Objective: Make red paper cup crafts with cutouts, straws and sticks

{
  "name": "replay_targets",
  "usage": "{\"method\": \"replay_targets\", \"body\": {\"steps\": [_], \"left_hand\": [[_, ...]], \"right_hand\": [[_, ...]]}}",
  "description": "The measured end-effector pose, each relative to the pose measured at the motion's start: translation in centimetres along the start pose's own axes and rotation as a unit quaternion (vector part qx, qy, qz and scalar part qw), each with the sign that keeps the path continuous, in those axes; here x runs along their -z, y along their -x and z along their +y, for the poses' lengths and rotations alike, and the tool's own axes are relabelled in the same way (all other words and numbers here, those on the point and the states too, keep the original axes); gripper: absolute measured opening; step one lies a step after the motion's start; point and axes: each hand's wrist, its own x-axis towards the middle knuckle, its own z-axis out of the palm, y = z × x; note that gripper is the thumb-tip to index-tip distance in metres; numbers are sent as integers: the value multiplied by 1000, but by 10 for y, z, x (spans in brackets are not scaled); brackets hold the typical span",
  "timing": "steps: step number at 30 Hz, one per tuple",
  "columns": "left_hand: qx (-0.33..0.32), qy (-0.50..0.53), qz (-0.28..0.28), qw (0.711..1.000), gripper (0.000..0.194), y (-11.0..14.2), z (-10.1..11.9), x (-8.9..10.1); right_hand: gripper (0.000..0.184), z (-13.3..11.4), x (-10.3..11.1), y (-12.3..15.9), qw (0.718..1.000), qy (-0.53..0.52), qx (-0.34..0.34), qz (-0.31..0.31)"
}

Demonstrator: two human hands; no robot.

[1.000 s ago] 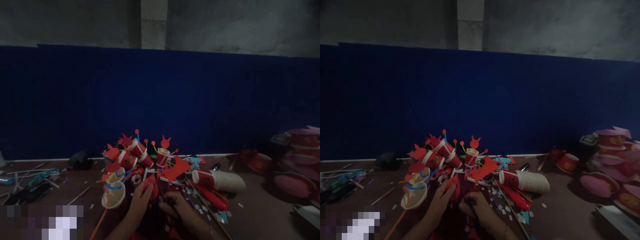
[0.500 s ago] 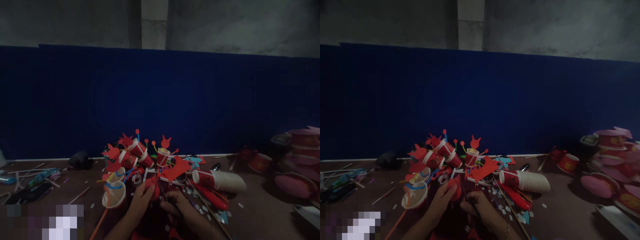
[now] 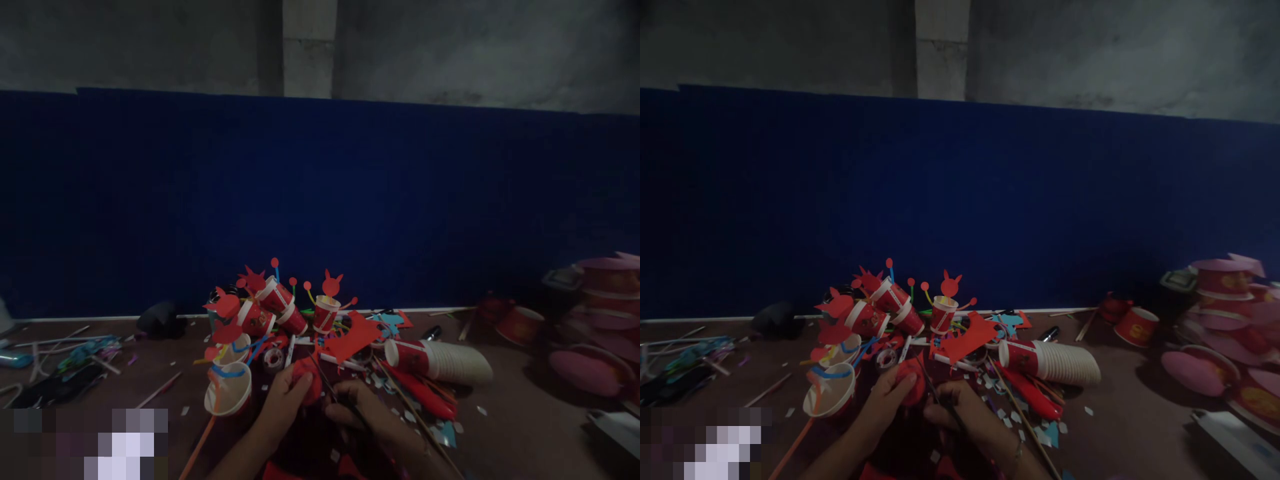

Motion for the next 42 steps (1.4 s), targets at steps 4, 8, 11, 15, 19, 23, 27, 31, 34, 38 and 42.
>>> {"method": "replay_targets", "body": {"steps": [4,8,11,15,19,23,27,31,34,38,42], "left_hand": [[-9,5,-1,1000,37,0,1,-1],[5,19,-7,1000,41,-2,0,0],[32,36,4,999,45,-4,-2,0],[63,82,48,993,41,-1,-3,-4],[68,120,36,990,40,2,-6,-8],[34,117,13,992,33,0,-11,-6],[8,100,-11,995,31,-4,-18,-3],[8,64,7,998,32,-5,-20,-1],[8,64,4,998,34,-5,-17,-1],[-5,66,-8,998,38,-7,-17,-1],[-4,57,-4,998,38,-9,-22,1]], "right_hand": [[46,-1,1,-1,1000,19,-4,3],[46,-5,4,0,998,56,-18,-7],[45,-5,3,0,998,62,-21,15],[46,1,1,-4,999,28,-4,37],[45,3,-3,-7,998,17,16,56],[43,-1,-5,-5,999,10,9,39],[42,-4,-6,-3,999,7,13,32],[42,-2,-6,-3,999,-2,8,38],[43,-1,-6,-4,999,0,10,42],[45,-3,-4,-5,999,29,15,40],[45,-3,-2,-5,999,32,14,34]]}}
